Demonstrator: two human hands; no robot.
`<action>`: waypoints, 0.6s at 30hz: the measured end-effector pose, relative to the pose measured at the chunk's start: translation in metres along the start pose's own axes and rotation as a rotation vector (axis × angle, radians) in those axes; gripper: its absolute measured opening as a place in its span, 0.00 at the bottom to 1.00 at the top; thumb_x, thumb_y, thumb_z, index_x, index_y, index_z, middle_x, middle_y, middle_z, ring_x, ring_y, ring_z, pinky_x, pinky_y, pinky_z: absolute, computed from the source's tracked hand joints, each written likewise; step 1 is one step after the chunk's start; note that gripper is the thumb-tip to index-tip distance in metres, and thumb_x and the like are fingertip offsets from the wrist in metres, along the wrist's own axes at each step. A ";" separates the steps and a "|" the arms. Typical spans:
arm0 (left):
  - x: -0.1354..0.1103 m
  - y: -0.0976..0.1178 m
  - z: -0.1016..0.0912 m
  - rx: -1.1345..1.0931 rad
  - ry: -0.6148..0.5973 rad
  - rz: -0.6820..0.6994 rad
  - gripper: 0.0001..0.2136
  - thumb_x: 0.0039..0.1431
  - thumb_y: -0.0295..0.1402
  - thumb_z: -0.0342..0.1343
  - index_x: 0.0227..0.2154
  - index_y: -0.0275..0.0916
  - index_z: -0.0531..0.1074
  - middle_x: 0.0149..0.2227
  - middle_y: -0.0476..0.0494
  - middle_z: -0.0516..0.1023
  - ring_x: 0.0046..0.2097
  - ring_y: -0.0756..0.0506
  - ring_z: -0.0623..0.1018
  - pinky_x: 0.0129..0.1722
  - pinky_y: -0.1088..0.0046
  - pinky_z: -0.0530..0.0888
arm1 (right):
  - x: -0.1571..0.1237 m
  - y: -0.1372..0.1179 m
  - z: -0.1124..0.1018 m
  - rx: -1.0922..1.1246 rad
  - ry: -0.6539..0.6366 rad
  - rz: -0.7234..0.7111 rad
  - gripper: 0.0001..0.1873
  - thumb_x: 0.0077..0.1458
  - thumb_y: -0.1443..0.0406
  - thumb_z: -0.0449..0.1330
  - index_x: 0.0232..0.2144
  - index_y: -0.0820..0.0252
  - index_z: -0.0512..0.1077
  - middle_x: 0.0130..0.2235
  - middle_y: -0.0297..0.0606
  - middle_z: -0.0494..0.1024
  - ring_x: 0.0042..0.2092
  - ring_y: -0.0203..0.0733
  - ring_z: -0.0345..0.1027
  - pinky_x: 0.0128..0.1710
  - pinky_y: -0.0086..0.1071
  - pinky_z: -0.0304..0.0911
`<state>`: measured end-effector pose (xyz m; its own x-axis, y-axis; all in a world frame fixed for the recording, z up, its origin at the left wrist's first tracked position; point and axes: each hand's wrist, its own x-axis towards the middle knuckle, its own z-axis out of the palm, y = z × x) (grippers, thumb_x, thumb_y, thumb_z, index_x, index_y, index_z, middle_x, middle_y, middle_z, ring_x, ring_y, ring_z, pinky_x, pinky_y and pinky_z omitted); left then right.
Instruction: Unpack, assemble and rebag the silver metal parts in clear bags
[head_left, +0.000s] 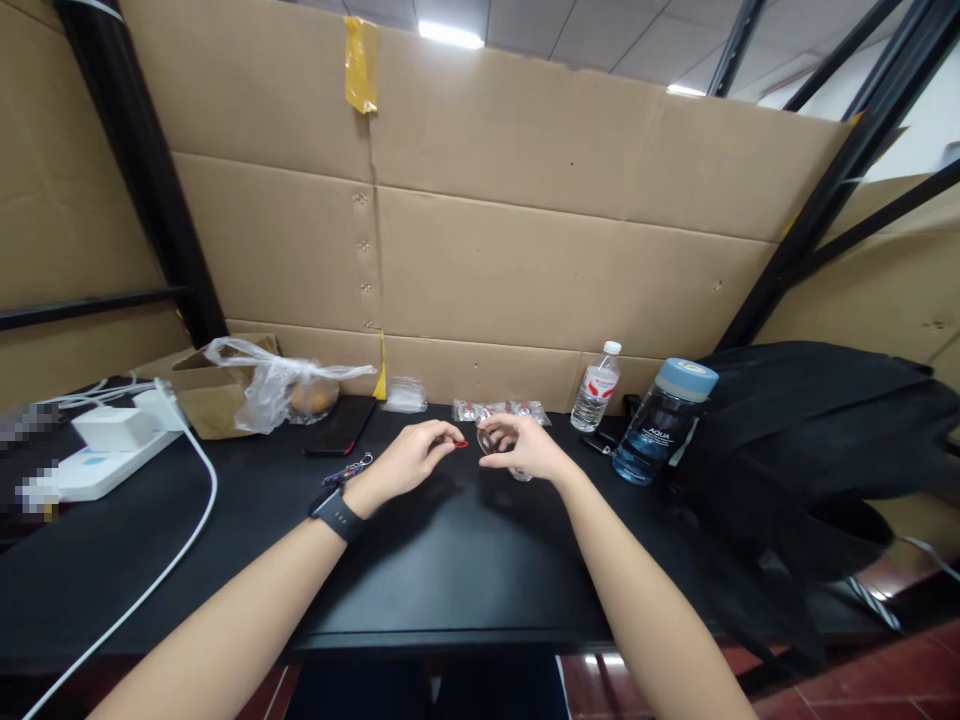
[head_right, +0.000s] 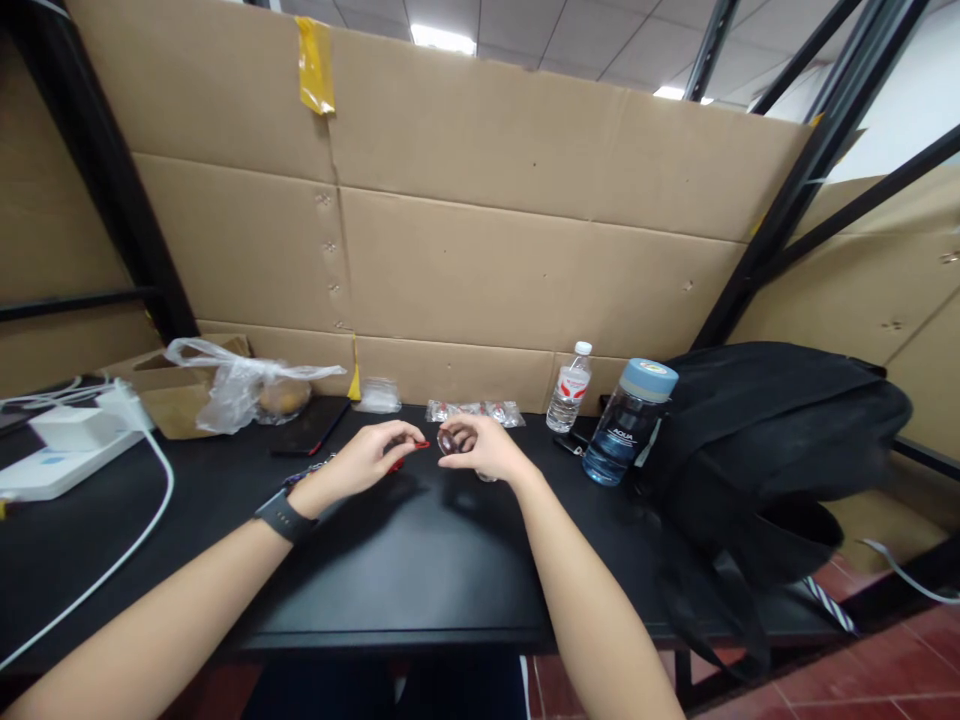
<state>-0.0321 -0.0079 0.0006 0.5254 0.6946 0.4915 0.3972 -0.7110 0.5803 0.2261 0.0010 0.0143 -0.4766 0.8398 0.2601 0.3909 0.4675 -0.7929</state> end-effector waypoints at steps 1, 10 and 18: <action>-0.001 -0.006 -0.007 0.107 -0.002 0.020 0.12 0.68 0.38 0.51 0.44 0.40 0.76 0.44 0.41 0.81 0.45 0.44 0.78 0.48 0.68 0.72 | -0.002 0.002 -0.009 -0.176 0.004 0.032 0.29 0.39 0.58 0.75 0.44 0.59 0.76 0.37 0.38 0.79 0.37 0.41 0.73 0.38 0.33 0.67; -0.005 -0.039 -0.036 0.223 -0.218 0.017 0.09 0.63 0.36 0.57 0.35 0.40 0.80 0.35 0.46 0.83 0.38 0.47 0.81 0.42 0.75 0.72 | -0.011 0.033 -0.042 -0.460 -0.163 0.261 0.28 0.32 0.63 0.76 0.40 0.63 0.77 0.35 0.37 0.80 0.36 0.42 0.73 0.37 0.30 0.65; -0.007 -0.037 -0.033 0.285 -0.251 0.028 0.10 0.64 0.36 0.55 0.35 0.40 0.80 0.35 0.46 0.83 0.37 0.48 0.80 0.42 0.76 0.71 | -0.010 0.039 -0.043 -0.404 -0.221 0.271 0.33 0.33 0.56 0.77 0.43 0.64 0.77 0.38 0.41 0.81 0.39 0.44 0.73 0.39 0.31 0.67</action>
<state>-0.0749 0.0173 -0.0029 0.6930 0.6510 0.3096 0.5551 -0.7559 0.3471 0.2801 0.0228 0.0042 -0.4539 0.8873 -0.0814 0.7742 0.3475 -0.5291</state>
